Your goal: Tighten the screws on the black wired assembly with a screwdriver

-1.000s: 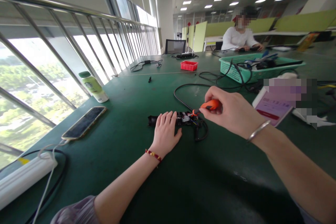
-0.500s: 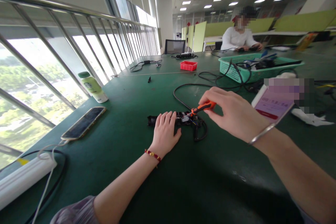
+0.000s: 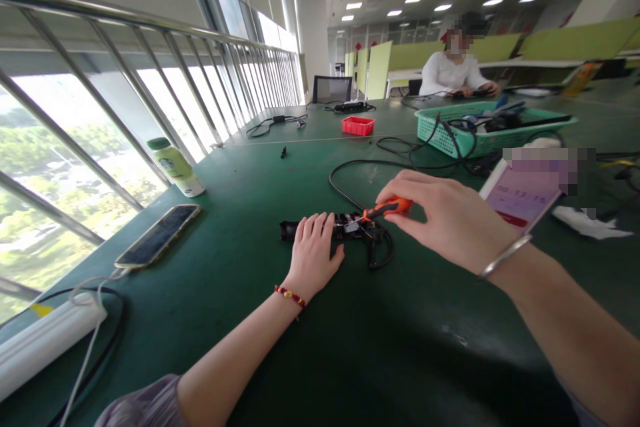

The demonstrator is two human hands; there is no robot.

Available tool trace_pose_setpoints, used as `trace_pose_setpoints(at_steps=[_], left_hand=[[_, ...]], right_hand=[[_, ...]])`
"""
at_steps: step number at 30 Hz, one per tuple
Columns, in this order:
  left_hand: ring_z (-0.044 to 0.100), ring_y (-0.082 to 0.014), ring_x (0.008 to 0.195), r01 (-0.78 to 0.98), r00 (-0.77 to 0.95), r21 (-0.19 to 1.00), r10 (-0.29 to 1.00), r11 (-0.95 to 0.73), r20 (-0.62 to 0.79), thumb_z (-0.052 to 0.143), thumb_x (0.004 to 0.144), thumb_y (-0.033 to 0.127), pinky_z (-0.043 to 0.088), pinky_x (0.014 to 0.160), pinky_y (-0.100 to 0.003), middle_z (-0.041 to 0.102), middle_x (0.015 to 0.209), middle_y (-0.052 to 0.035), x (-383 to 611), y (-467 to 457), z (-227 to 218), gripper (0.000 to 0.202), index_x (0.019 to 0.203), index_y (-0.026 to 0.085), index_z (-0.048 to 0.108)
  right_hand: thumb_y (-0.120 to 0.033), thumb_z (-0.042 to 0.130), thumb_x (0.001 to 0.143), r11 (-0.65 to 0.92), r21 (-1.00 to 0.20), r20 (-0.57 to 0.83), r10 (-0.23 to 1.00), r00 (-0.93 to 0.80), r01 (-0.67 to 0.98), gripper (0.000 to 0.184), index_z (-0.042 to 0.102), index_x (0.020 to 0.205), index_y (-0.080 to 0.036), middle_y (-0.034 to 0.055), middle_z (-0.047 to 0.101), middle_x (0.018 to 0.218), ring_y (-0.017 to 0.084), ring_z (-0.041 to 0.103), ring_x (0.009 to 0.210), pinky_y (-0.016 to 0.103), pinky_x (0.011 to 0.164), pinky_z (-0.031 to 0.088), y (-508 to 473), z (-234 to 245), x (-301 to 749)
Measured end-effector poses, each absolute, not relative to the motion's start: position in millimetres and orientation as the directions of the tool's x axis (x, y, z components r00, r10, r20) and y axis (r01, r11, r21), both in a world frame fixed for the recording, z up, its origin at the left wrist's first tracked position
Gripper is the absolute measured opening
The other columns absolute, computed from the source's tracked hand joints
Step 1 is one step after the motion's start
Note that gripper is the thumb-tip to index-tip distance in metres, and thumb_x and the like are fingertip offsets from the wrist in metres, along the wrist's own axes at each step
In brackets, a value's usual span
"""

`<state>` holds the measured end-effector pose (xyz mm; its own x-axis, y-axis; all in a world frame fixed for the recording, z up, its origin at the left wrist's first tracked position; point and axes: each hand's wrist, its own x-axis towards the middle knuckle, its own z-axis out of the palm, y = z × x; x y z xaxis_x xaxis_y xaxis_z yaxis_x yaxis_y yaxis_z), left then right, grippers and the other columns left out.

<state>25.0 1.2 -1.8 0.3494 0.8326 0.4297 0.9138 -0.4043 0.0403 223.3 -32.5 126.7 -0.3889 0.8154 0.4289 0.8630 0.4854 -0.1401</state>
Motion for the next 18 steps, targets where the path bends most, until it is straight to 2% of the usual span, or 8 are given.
trace_pose_setpoints(at_steps=[2, 5, 8, 11, 13, 15, 18], left_hand=[[0.043, -0.0293, 0.123, 0.913, 0.350, 0.044, 0.832, -0.406, 0.432, 0.051, 0.084, 0.029, 0.030, 0.110, -0.049, 0.051, 0.131, -0.0146, 25.0, 1.2, -2.0, 0.054, 0.133, 0.010, 0.042], [0.043, -0.0294, 0.124, 0.913, 0.349, 0.047, 0.834, -0.406, 0.428, 0.051, 0.084, 0.030, 0.029, 0.110, -0.048, 0.051, 0.132, -0.0147, 25.2, 1.1, -1.9, 0.054, 0.134, 0.010, 0.041], [0.042, -0.0291, 0.125, 0.915, 0.346, 0.047, 0.841, -0.400, 0.417, 0.051, 0.084, 0.030, 0.028, 0.111, -0.047, 0.050, 0.133, -0.0146, 25.6, 0.8, -1.1, 0.055, 0.134, 0.009, 0.041], [0.041, -0.0291, 0.125, 0.919, 0.342, 0.044, 0.848, -0.391, 0.405, 0.052, 0.084, 0.030, 0.028, 0.112, -0.047, 0.050, 0.133, -0.0146, 25.8, 0.6, -0.5, 0.056, 0.134, 0.009, 0.042], [0.041, -0.0292, 0.125, 0.919, 0.343, 0.041, 0.848, -0.391, 0.403, 0.052, 0.084, 0.030, 0.028, 0.112, -0.047, 0.050, 0.133, -0.0147, 25.7, 0.7, -0.4, 0.055, 0.134, 0.008, 0.042], [0.042, -0.0291, 0.125, 0.917, 0.346, 0.041, 0.844, -0.396, 0.409, 0.051, 0.084, 0.030, 0.028, 0.111, -0.047, 0.050, 0.133, -0.0149, 25.4, 0.8, -0.7, 0.055, 0.134, 0.009, 0.041], [0.042, -0.0291, 0.125, 0.914, 0.348, 0.045, 0.837, -0.403, 0.422, 0.051, 0.084, 0.030, 0.029, 0.111, -0.048, 0.051, 0.132, -0.0151, 24.9, 1.0, -1.2, 0.054, 0.134, 0.010, 0.041]], right_hand=[[-0.008, 0.055, 0.079, 0.528, -0.129, 0.454, 0.784, -0.423, 0.839, 0.019, 0.064, 0.087, -0.022, 0.0011, 0.066, 0.097, 0.014, 0.062, 0.078, 0.025, 0.062, 0.041, -32.4, 125.9, 223.4], [-0.009, 0.056, 0.079, 0.514, -0.134, 0.467, 0.787, -0.404, 0.847, 0.018, 0.064, 0.087, -0.022, 0.0010, 0.066, 0.096, 0.015, 0.063, 0.079, 0.025, 0.062, 0.041, -32.5, 125.6, 222.5], [-0.023, 0.062, 0.079, 0.440, -0.151, 0.417, 0.840, -0.346, 0.885, 0.004, 0.062, 0.084, -0.023, -0.0007, 0.067, 0.079, 0.015, 0.060, 0.068, 0.025, 0.056, 0.037, -33.1, 126.4, 221.2], [-0.042, 0.060, 0.080, 0.308, -0.149, 0.338, 0.909, -0.244, 0.940, 0.023, 0.056, 0.068, -0.022, -0.0022, 0.058, 0.056, 0.015, 0.053, 0.052, 0.025, 0.048, 0.031, -33.3, 126.9, 219.5], [-0.046, 0.058, 0.081, 0.262, -0.145, 0.330, 0.922, -0.204, 0.954, 0.030, 0.053, 0.065, -0.022, -0.0025, 0.055, 0.052, 0.014, 0.050, 0.049, 0.025, 0.047, 0.029, -33.2, 126.5, 218.6], [-0.040, 0.060, 0.080, 0.294, -0.147, 0.349, 0.909, -0.229, 0.944, 0.021, 0.055, 0.070, -0.022, -0.0026, 0.057, 0.057, 0.014, 0.052, 0.052, 0.024, 0.048, 0.030, -33.4, 125.9, 218.5], [-0.022, 0.060, 0.080, 0.427, -0.155, 0.392, 0.854, -0.341, 0.891, 0.003, 0.060, 0.083, -0.023, -0.0014, 0.063, 0.079, 0.013, 0.057, 0.062, 0.024, 0.052, 0.035, -34.1, 125.2, 219.7]])
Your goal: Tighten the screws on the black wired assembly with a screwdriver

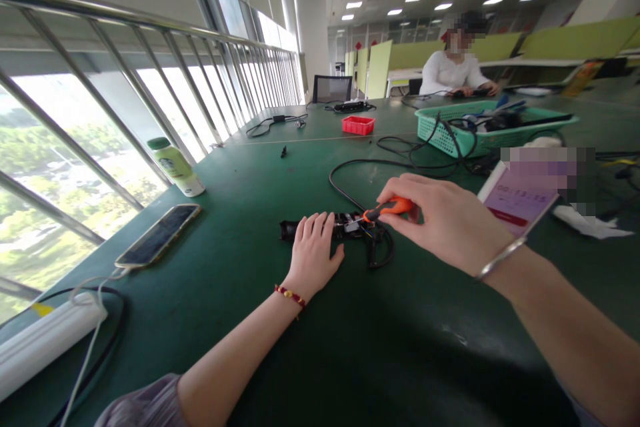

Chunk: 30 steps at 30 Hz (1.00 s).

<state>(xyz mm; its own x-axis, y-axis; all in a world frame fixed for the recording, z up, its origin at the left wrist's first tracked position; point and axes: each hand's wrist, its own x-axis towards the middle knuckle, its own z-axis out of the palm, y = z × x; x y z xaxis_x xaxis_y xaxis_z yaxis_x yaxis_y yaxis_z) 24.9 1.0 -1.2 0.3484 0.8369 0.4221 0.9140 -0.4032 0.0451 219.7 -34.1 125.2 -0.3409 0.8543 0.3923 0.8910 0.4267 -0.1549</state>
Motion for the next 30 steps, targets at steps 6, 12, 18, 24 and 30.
trace_pose_setpoints(at_steps=[6, 12, 18, 24, 30], left_hand=[[0.042, -0.0292, 0.125, 0.913, 0.351, 0.042, 0.835, -0.406, 0.425, 0.051, 0.084, 0.030, 0.029, 0.111, -0.048, 0.051, 0.132, -0.0149, 24.9, 1.4, -2.0, 0.054, 0.133, 0.009, 0.041], [0.043, -0.0292, 0.124, 0.912, 0.350, 0.043, 0.828, -0.408, 0.437, 0.050, 0.084, 0.030, 0.030, 0.110, -0.049, 0.051, 0.131, -0.0151, 24.9, 1.2, -2.3, 0.053, 0.133, 0.010, 0.041], [0.042, -0.0292, 0.125, 0.912, 0.352, 0.043, 0.832, -0.407, 0.428, 0.051, 0.084, 0.030, 0.029, 0.111, -0.048, 0.050, 0.132, -0.0150, 24.9, 1.6, -3.0, 0.054, 0.133, 0.009, 0.041], [0.043, -0.0292, 0.124, 0.912, 0.348, 0.048, 0.830, -0.407, 0.436, 0.051, 0.084, 0.030, 0.030, 0.110, -0.049, 0.051, 0.131, -0.0150, 25.2, 1.5, -2.3, 0.054, 0.133, 0.011, 0.041], [0.043, -0.0287, 0.124, 0.911, 0.350, 0.050, 0.831, -0.410, 0.432, 0.051, 0.083, 0.030, 0.029, 0.111, -0.048, 0.051, 0.132, -0.0145, 24.6, 1.7, -2.5, 0.054, 0.133, 0.010, 0.041]], right_hand=[[-0.018, 0.060, 0.080, 0.436, -0.166, 0.411, 0.846, -0.339, 0.885, 0.007, 0.062, 0.084, -0.024, -0.0008, 0.064, 0.084, 0.013, 0.059, 0.066, 0.023, 0.055, 0.036, -34.5, 125.6, 221.2], [-0.043, 0.058, 0.081, 0.304, -0.155, 0.333, 0.912, -0.240, 0.940, 0.024, 0.057, 0.069, -0.022, -0.0026, 0.056, 0.052, 0.014, 0.052, 0.050, 0.023, 0.046, 0.028, -34.1, 125.4, 217.6], [-0.021, 0.059, 0.080, 0.445, -0.159, 0.373, 0.854, -0.364, 0.881, 0.007, 0.063, 0.085, -0.025, -0.0019, 0.065, 0.086, 0.012, 0.058, 0.066, 0.023, 0.054, 0.035, -36.7, 126.9, 220.7], [-0.042, 0.058, 0.081, 0.320, -0.137, 0.330, 0.907, -0.261, 0.938, 0.022, 0.059, 0.068, -0.023, -0.0029, 0.056, 0.053, 0.013, 0.051, 0.050, 0.023, 0.047, 0.028, -34.7, 126.5, 219.2], [-0.031, 0.059, 0.079, 0.355, -0.124, 0.420, 0.865, -0.275, 0.926, 0.008, 0.061, 0.075, -0.024, -0.0025, 0.062, 0.063, 0.013, 0.055, 0.054, 0.022, 0.048, 0.030, -30.9, 123.3, 219.5]])
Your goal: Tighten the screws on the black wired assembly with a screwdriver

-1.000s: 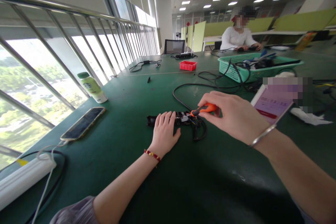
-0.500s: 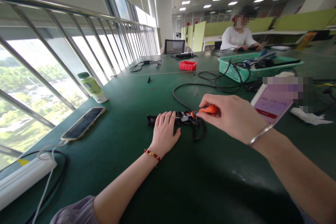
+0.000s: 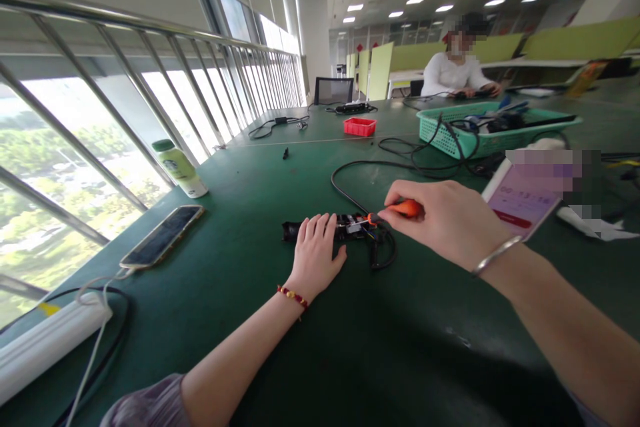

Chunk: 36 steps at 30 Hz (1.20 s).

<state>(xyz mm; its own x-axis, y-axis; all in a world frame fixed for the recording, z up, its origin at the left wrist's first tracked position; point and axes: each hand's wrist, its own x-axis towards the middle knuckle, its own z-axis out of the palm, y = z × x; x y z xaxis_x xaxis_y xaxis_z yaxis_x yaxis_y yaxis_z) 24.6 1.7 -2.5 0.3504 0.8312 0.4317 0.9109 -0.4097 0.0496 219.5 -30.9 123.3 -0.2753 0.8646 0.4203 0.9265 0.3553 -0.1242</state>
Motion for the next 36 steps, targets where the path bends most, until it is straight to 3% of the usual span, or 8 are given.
trace_pose_setpoints(at_steps=[5, 10, 12, 16, 21, 26, 30, 36], left_hand=[[0.042, -0.0288, 0.125, 0.913, 0.346, 0.052, 0.837, -0.404, 0.424, 0.051, 0.084, 0.030, 0.028, 0.111, -0.047, 0.050, 0.132, -0.0141, 25, 2, -3, 0.055, 0.134, 0.010, 0.041], [0.042, -0.0290, 0.124, 0.913, 0.345, 0.054, 0.835, -0.405, 0.430, 0.051, 0.084, 0.030, 0.029, 0.111, -0.048, 0.051, 0.131, -0.0139, 25, 1, -2, 0.054, 0.133, 0.010, 0.041], [0.042, -0.0291, 0.124, 0.912, 0.346, 0.054, 0.835, -0.406, 0.428, 0.051, 0.084, 0.030, 0.029, 0.111, -0.048, 0.051, 0.131, -0.0139, 25, 1, -2, 0.054, 0.133, 0.010, 0.041], [0.042, -0.0292, 0.125, 0.913, 0.347, 0.054, 0.839, -0.404, 0.419, 0.051, 0.084, 0.030, 0.028, 0.111, -0.048, 0.050, 0.132, -0.0141, 25, 1, -2, 0.055, 0.134, 0.009, 0.041], [0.041, -0.0288, 0.125, 0.914, 0.347, 0.049, 0.840, -0.402, 0.417, 0.052, 0.084, 0.030, 0.028, 0.112, -0.047, 0.050, 0.132, -0.0140, 25, 1, -3, 0.056, 0.134, 0.009, 0.042], [0.042, -0.0289, 0.124, 0.915, 0.348, 0.043, 0.838, -0.401, 0.419, 0.052, 0.084, 0.030, 0.028, 0.112, -0.047, 0.050, 0.132, -0.0139, 24, 1, -3, 0.055, 0.134, 0.009, 0.042], [0.042, -0.0294, 0.124, 0.914, 0.350, 0.040, 0.836, -0.403, 0.423, 0.051, 0.084, 0.031, 0.028, 0.111, -0.047, 0.050, 0.133, -0.0141, 25, 1, -2, 0.055, 0.134, 0.009, 0.042], [0.042, -0.0295, 0.124, 0.914, 0.351, 0.039, 0.835, -0.404, 0.425, 0.052, 0.084, 0.030, 0.029, 0.111, -0.048, 0.051, 0.132, -0.0143, 24, 1, -3, 0.055, 0.134, 0.009, 0.042]], right_hand=[[-0.020, 0.057, 0.082, 0.456, -0.143, 0.444, 0.823, -0.355, 0.878, 0.016, 0.067, 0.093, -0.025, 0.0005, 0.067, 0.095, 0.014, 0.062, 0.071, 0.023, 0.054, 0.037, -31, 123, 221], [-0.041, 0.049, 0.087, 0.291, -0.135, 0.355, 0.907, -0.228, 0.947, 0.030, 0.071, 0.076, -0.025, 0.0011, 0.063, 0.058, 0.017, 0.058, 0.055, 0.027, 0.049, 0.033, -29, 122, 220], [-0.043, 0.046, 0.088, 0.266, -0.132, 0.344, 0.916, -0.207, 0.955, 0.032, 0.071, 0.079, -0.026, 0.0015, 0.064, 0.058, 0.019, 0.059, 0.056, 0.027, 0.050, 0.034, -29, 120, 220], [-0.032, 0.059, 0.081, 0.338, -0.170, 0.442, 0.866, -0.235, 0.926, 0.027, 0.063, 0.108, -0.026, 0.0015, 0.072, 0.082, 0.021, 0.066, 0.071, 0.027, 0.057, 0.041, -29, 117, 220], [-0.015, 0.059, 0.078, 0.453, -0.199, 0.546, 0.788, -0.285, 0.869, 0.031, 0.056, 0.108, -0.023, 0.0011, 0.070, 0.100, 0.017, 0.066, 0.079, 0.024, 0.060, 0.043, -28, 113, 220], [-0.035, 0.060, 0.081, 0.307, -0.123, 0.492, 0.845, -0.210, 0.944, 0.013, 0.061, 0.086, -0.023, -0.0010, 0.066, 0.067, 0.017, 0.061, 0.059, 0.025, 0.050, 0.033, -28, 115, 219], [-0.052, 0.053, 0.083, 0.240, -0.082, 0.412, 0.892, -0.187, 0.967, 0.034, 0.056, 0.067, -0.023, -0.0019, 0.054, 0.050, 0.016, 0.052, 0.049, 0.025, 0.048, 0.028, -29, 118, 219], [-0.023, 0.057, 0.082, 0.435, -0.126, 0.438, 0.831, -0.343, 0.892, 0.009, 0.060, 0.090, -0.026, -0.0019, 0.065, 0.086, 0.014, 0.060, 0.069, 0.022, 0.052, 0.034, -33, 118, 217]])
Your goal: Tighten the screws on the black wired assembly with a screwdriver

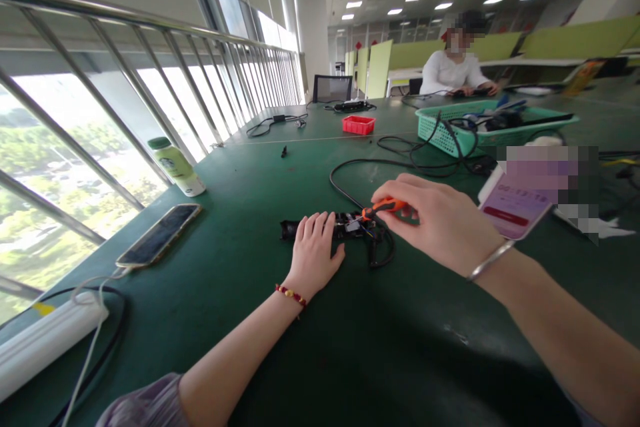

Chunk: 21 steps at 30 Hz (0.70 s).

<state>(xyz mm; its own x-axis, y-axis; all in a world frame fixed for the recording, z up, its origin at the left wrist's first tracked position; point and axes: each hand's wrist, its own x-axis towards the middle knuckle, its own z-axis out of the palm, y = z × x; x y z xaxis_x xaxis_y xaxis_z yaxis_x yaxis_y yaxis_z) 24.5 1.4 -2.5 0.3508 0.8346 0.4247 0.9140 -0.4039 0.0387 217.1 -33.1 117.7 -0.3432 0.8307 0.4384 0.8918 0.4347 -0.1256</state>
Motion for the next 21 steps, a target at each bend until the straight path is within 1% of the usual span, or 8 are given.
trace_pose_setpoints(at_steps=[3, 5, 8, 10, 13, 16, 18, 21], left_hand=[[0.042, -0.0294, 0.124, 0.915, 0.349, 0.040, 0.838, -0.401, 0.419, 0.051, 0.084, 0.030, 0.029, 0.111, -0.047, 0.050, 0.133, -0.0142, 24.7, 1.5, -2.4, 0.055, 0.134, 0.009, 0.042], [0.042, -0.0294, 0.125, 0.916, 0.349, 0.039, 0.840, -0.400, 0.415, 0.051, 0.085, 0.031, 0.028, 0.111, -0.047, 0.050, 0.133, -0.0142, 24.9, 1.5, -2.2, 0.056, 0.134, 0.008, 0.041], [0.042, -0.0295, 0.125, 0.917, 0.350, 0.034, 0.841, -0.398, 0.413, 0.051, 0.085, 0.031, 0.029, 0.111, -0.048, 0.050, 0.133, -0.0144, 25.0, 1.5, -2.0, 0.055, 0.135, 0.008, 0.041], [0.042, -0.0295, 0.125, 0.916, 0.351, 0.033, 0.840, -0.399, 0.414, 0.051, 0.085, 0.031, 0.029, 0.111, -0.048, 0.050, 0.133, -0.0146, 24.9, 1.4, -2.1, 0.056, 0.134, 0.008, 0.042], [0.042, -0.0295, 0.125, 0.914, 0.354, 0.032, 0.836, -0.404, 0.420, 0.052, 0.084, 0.031, 0.029, 0.111, -0.047, 0.050, 0.133, -0.0148, 24.6, 1.4, -2.5, 0.056, 0.134, 0.008, 0.042], [0.042, -0.0294, 0.125, 0.915, 0.353, 0.032, 0.836, -0.403, 0.421, 0.052, 0.084, 0.030, 0.028, 0.111, -0.047, 0.050, 0.133, -0.0145, 24.5, 1.5, -3.0, 0.056, 0.134, 0.008, 0.042], [0.042, -0.0295, 0.125, 0.916, 0.351, 0.031, 0.838, -0.399, 0.417, 0.052, 0.084, 0.030, 0.028, 0.111, -0.047, 0.050, 0.133, -0.0143, 24.6, 1.7, -3.0, 0.056, 0.134, 0.008, 0.042], [0.042, -0.0295, 0.125, 0.917, 0.352, 0.028, 0.840, -0.398, 0.414, 0.051, 0.085, 0.031, 0.028, 0.112, -0.047, 0.050, 0.133, -0.0141, 24.8, 1.7, -2.7, 0.055, 0.134, 0.008, 0.042]], right_hand=[[-0.021, 0.056, 0.082, 0.448, -0.130, 0.424, 0.832, -0.359, 0.885, 0.010, 0.060, 0.091, -0.025, -0.0016, 0.064, 0.087, 0.013, 0.059, 0.067, 0.022, 0.051, 0.033, -34.3, 118.3, 216.6], [-0.032, 0.057, 0.083, 0.387, -0.117, 0.385, 0.867, -0.317, 0.915, 0.008, 0.059, 0.083, -0.024, -0.0022, 0.062, 0.070, 0.014, 0.056, 0.058, 0.023, 0.048, 0.030, -34.9, 119.1, 215.8], [-0.045, 0.054, 0.083, 0.299, -0.086, 0.333, 0.907, -0.256, 0.950, 0.023, 0.056, 0.074, -0.023, -0.0032, 0.053, 0.051, 0.015, 0.050, 0.049, 0.024, 0.046, 0.027, -35.5, 119.7, 214.1], [-0.042, 0.054, 0.084, 0.316, -0.096, 0.347, 0.899, -0.265, 0.944, 0.020, 0.057, 0.077, -0.024, -0.0033, 0.056, 0.055, 0.015, 0.052, 0.051, 0.024, 0.047, 0.029, -35.9, 119.0, 213.2], [-0.028, 0.056, 0.083, 0.427, -0.132, 0.393, 0.851, -0.348, 0.895, 0.006, 0.060, 0.087, -0.025, -0.0027, 0.062, 0.076, 0.013, 0.056, 0.061, 0.023, 0.051, 0.034, -36.3, 117.0, 213.0], [-0.016, 0.055, 0.081, 0.487, -0.141, 0.405, 0.822, -0.399, 0.862, 0.013, 0.061, 0.089, -0.025, -0.0019, 0.061, 0.089, 0.010, 0.057, 0.064, 0.021, 0.052, 0.036, -37.1, 116.0, 213.7], [-0.018, 0.057, 0.080, 0.480, -0.145, 0.396, 0.829, -0.394, 0.865, 0.011, 0.062, 0.086, -0.025, -0.0027, 0.061, 0.085, 0.010, 0.057, 0.063, 0.021, 0.052, 0.035, -37.7, 116.5, 214.0], [-0.034, 0.059, 0.081, 0.406, -0.149, 0.350, 0.874, -0.336, 0.901, 0.008, 0.061, 0.080, -0.026, -0.0042, 0.061, 0.065, 0.013, 0.055, 0.056, 0.022, 0.048, 0.032, -37.7, 118.1, 213.5]])
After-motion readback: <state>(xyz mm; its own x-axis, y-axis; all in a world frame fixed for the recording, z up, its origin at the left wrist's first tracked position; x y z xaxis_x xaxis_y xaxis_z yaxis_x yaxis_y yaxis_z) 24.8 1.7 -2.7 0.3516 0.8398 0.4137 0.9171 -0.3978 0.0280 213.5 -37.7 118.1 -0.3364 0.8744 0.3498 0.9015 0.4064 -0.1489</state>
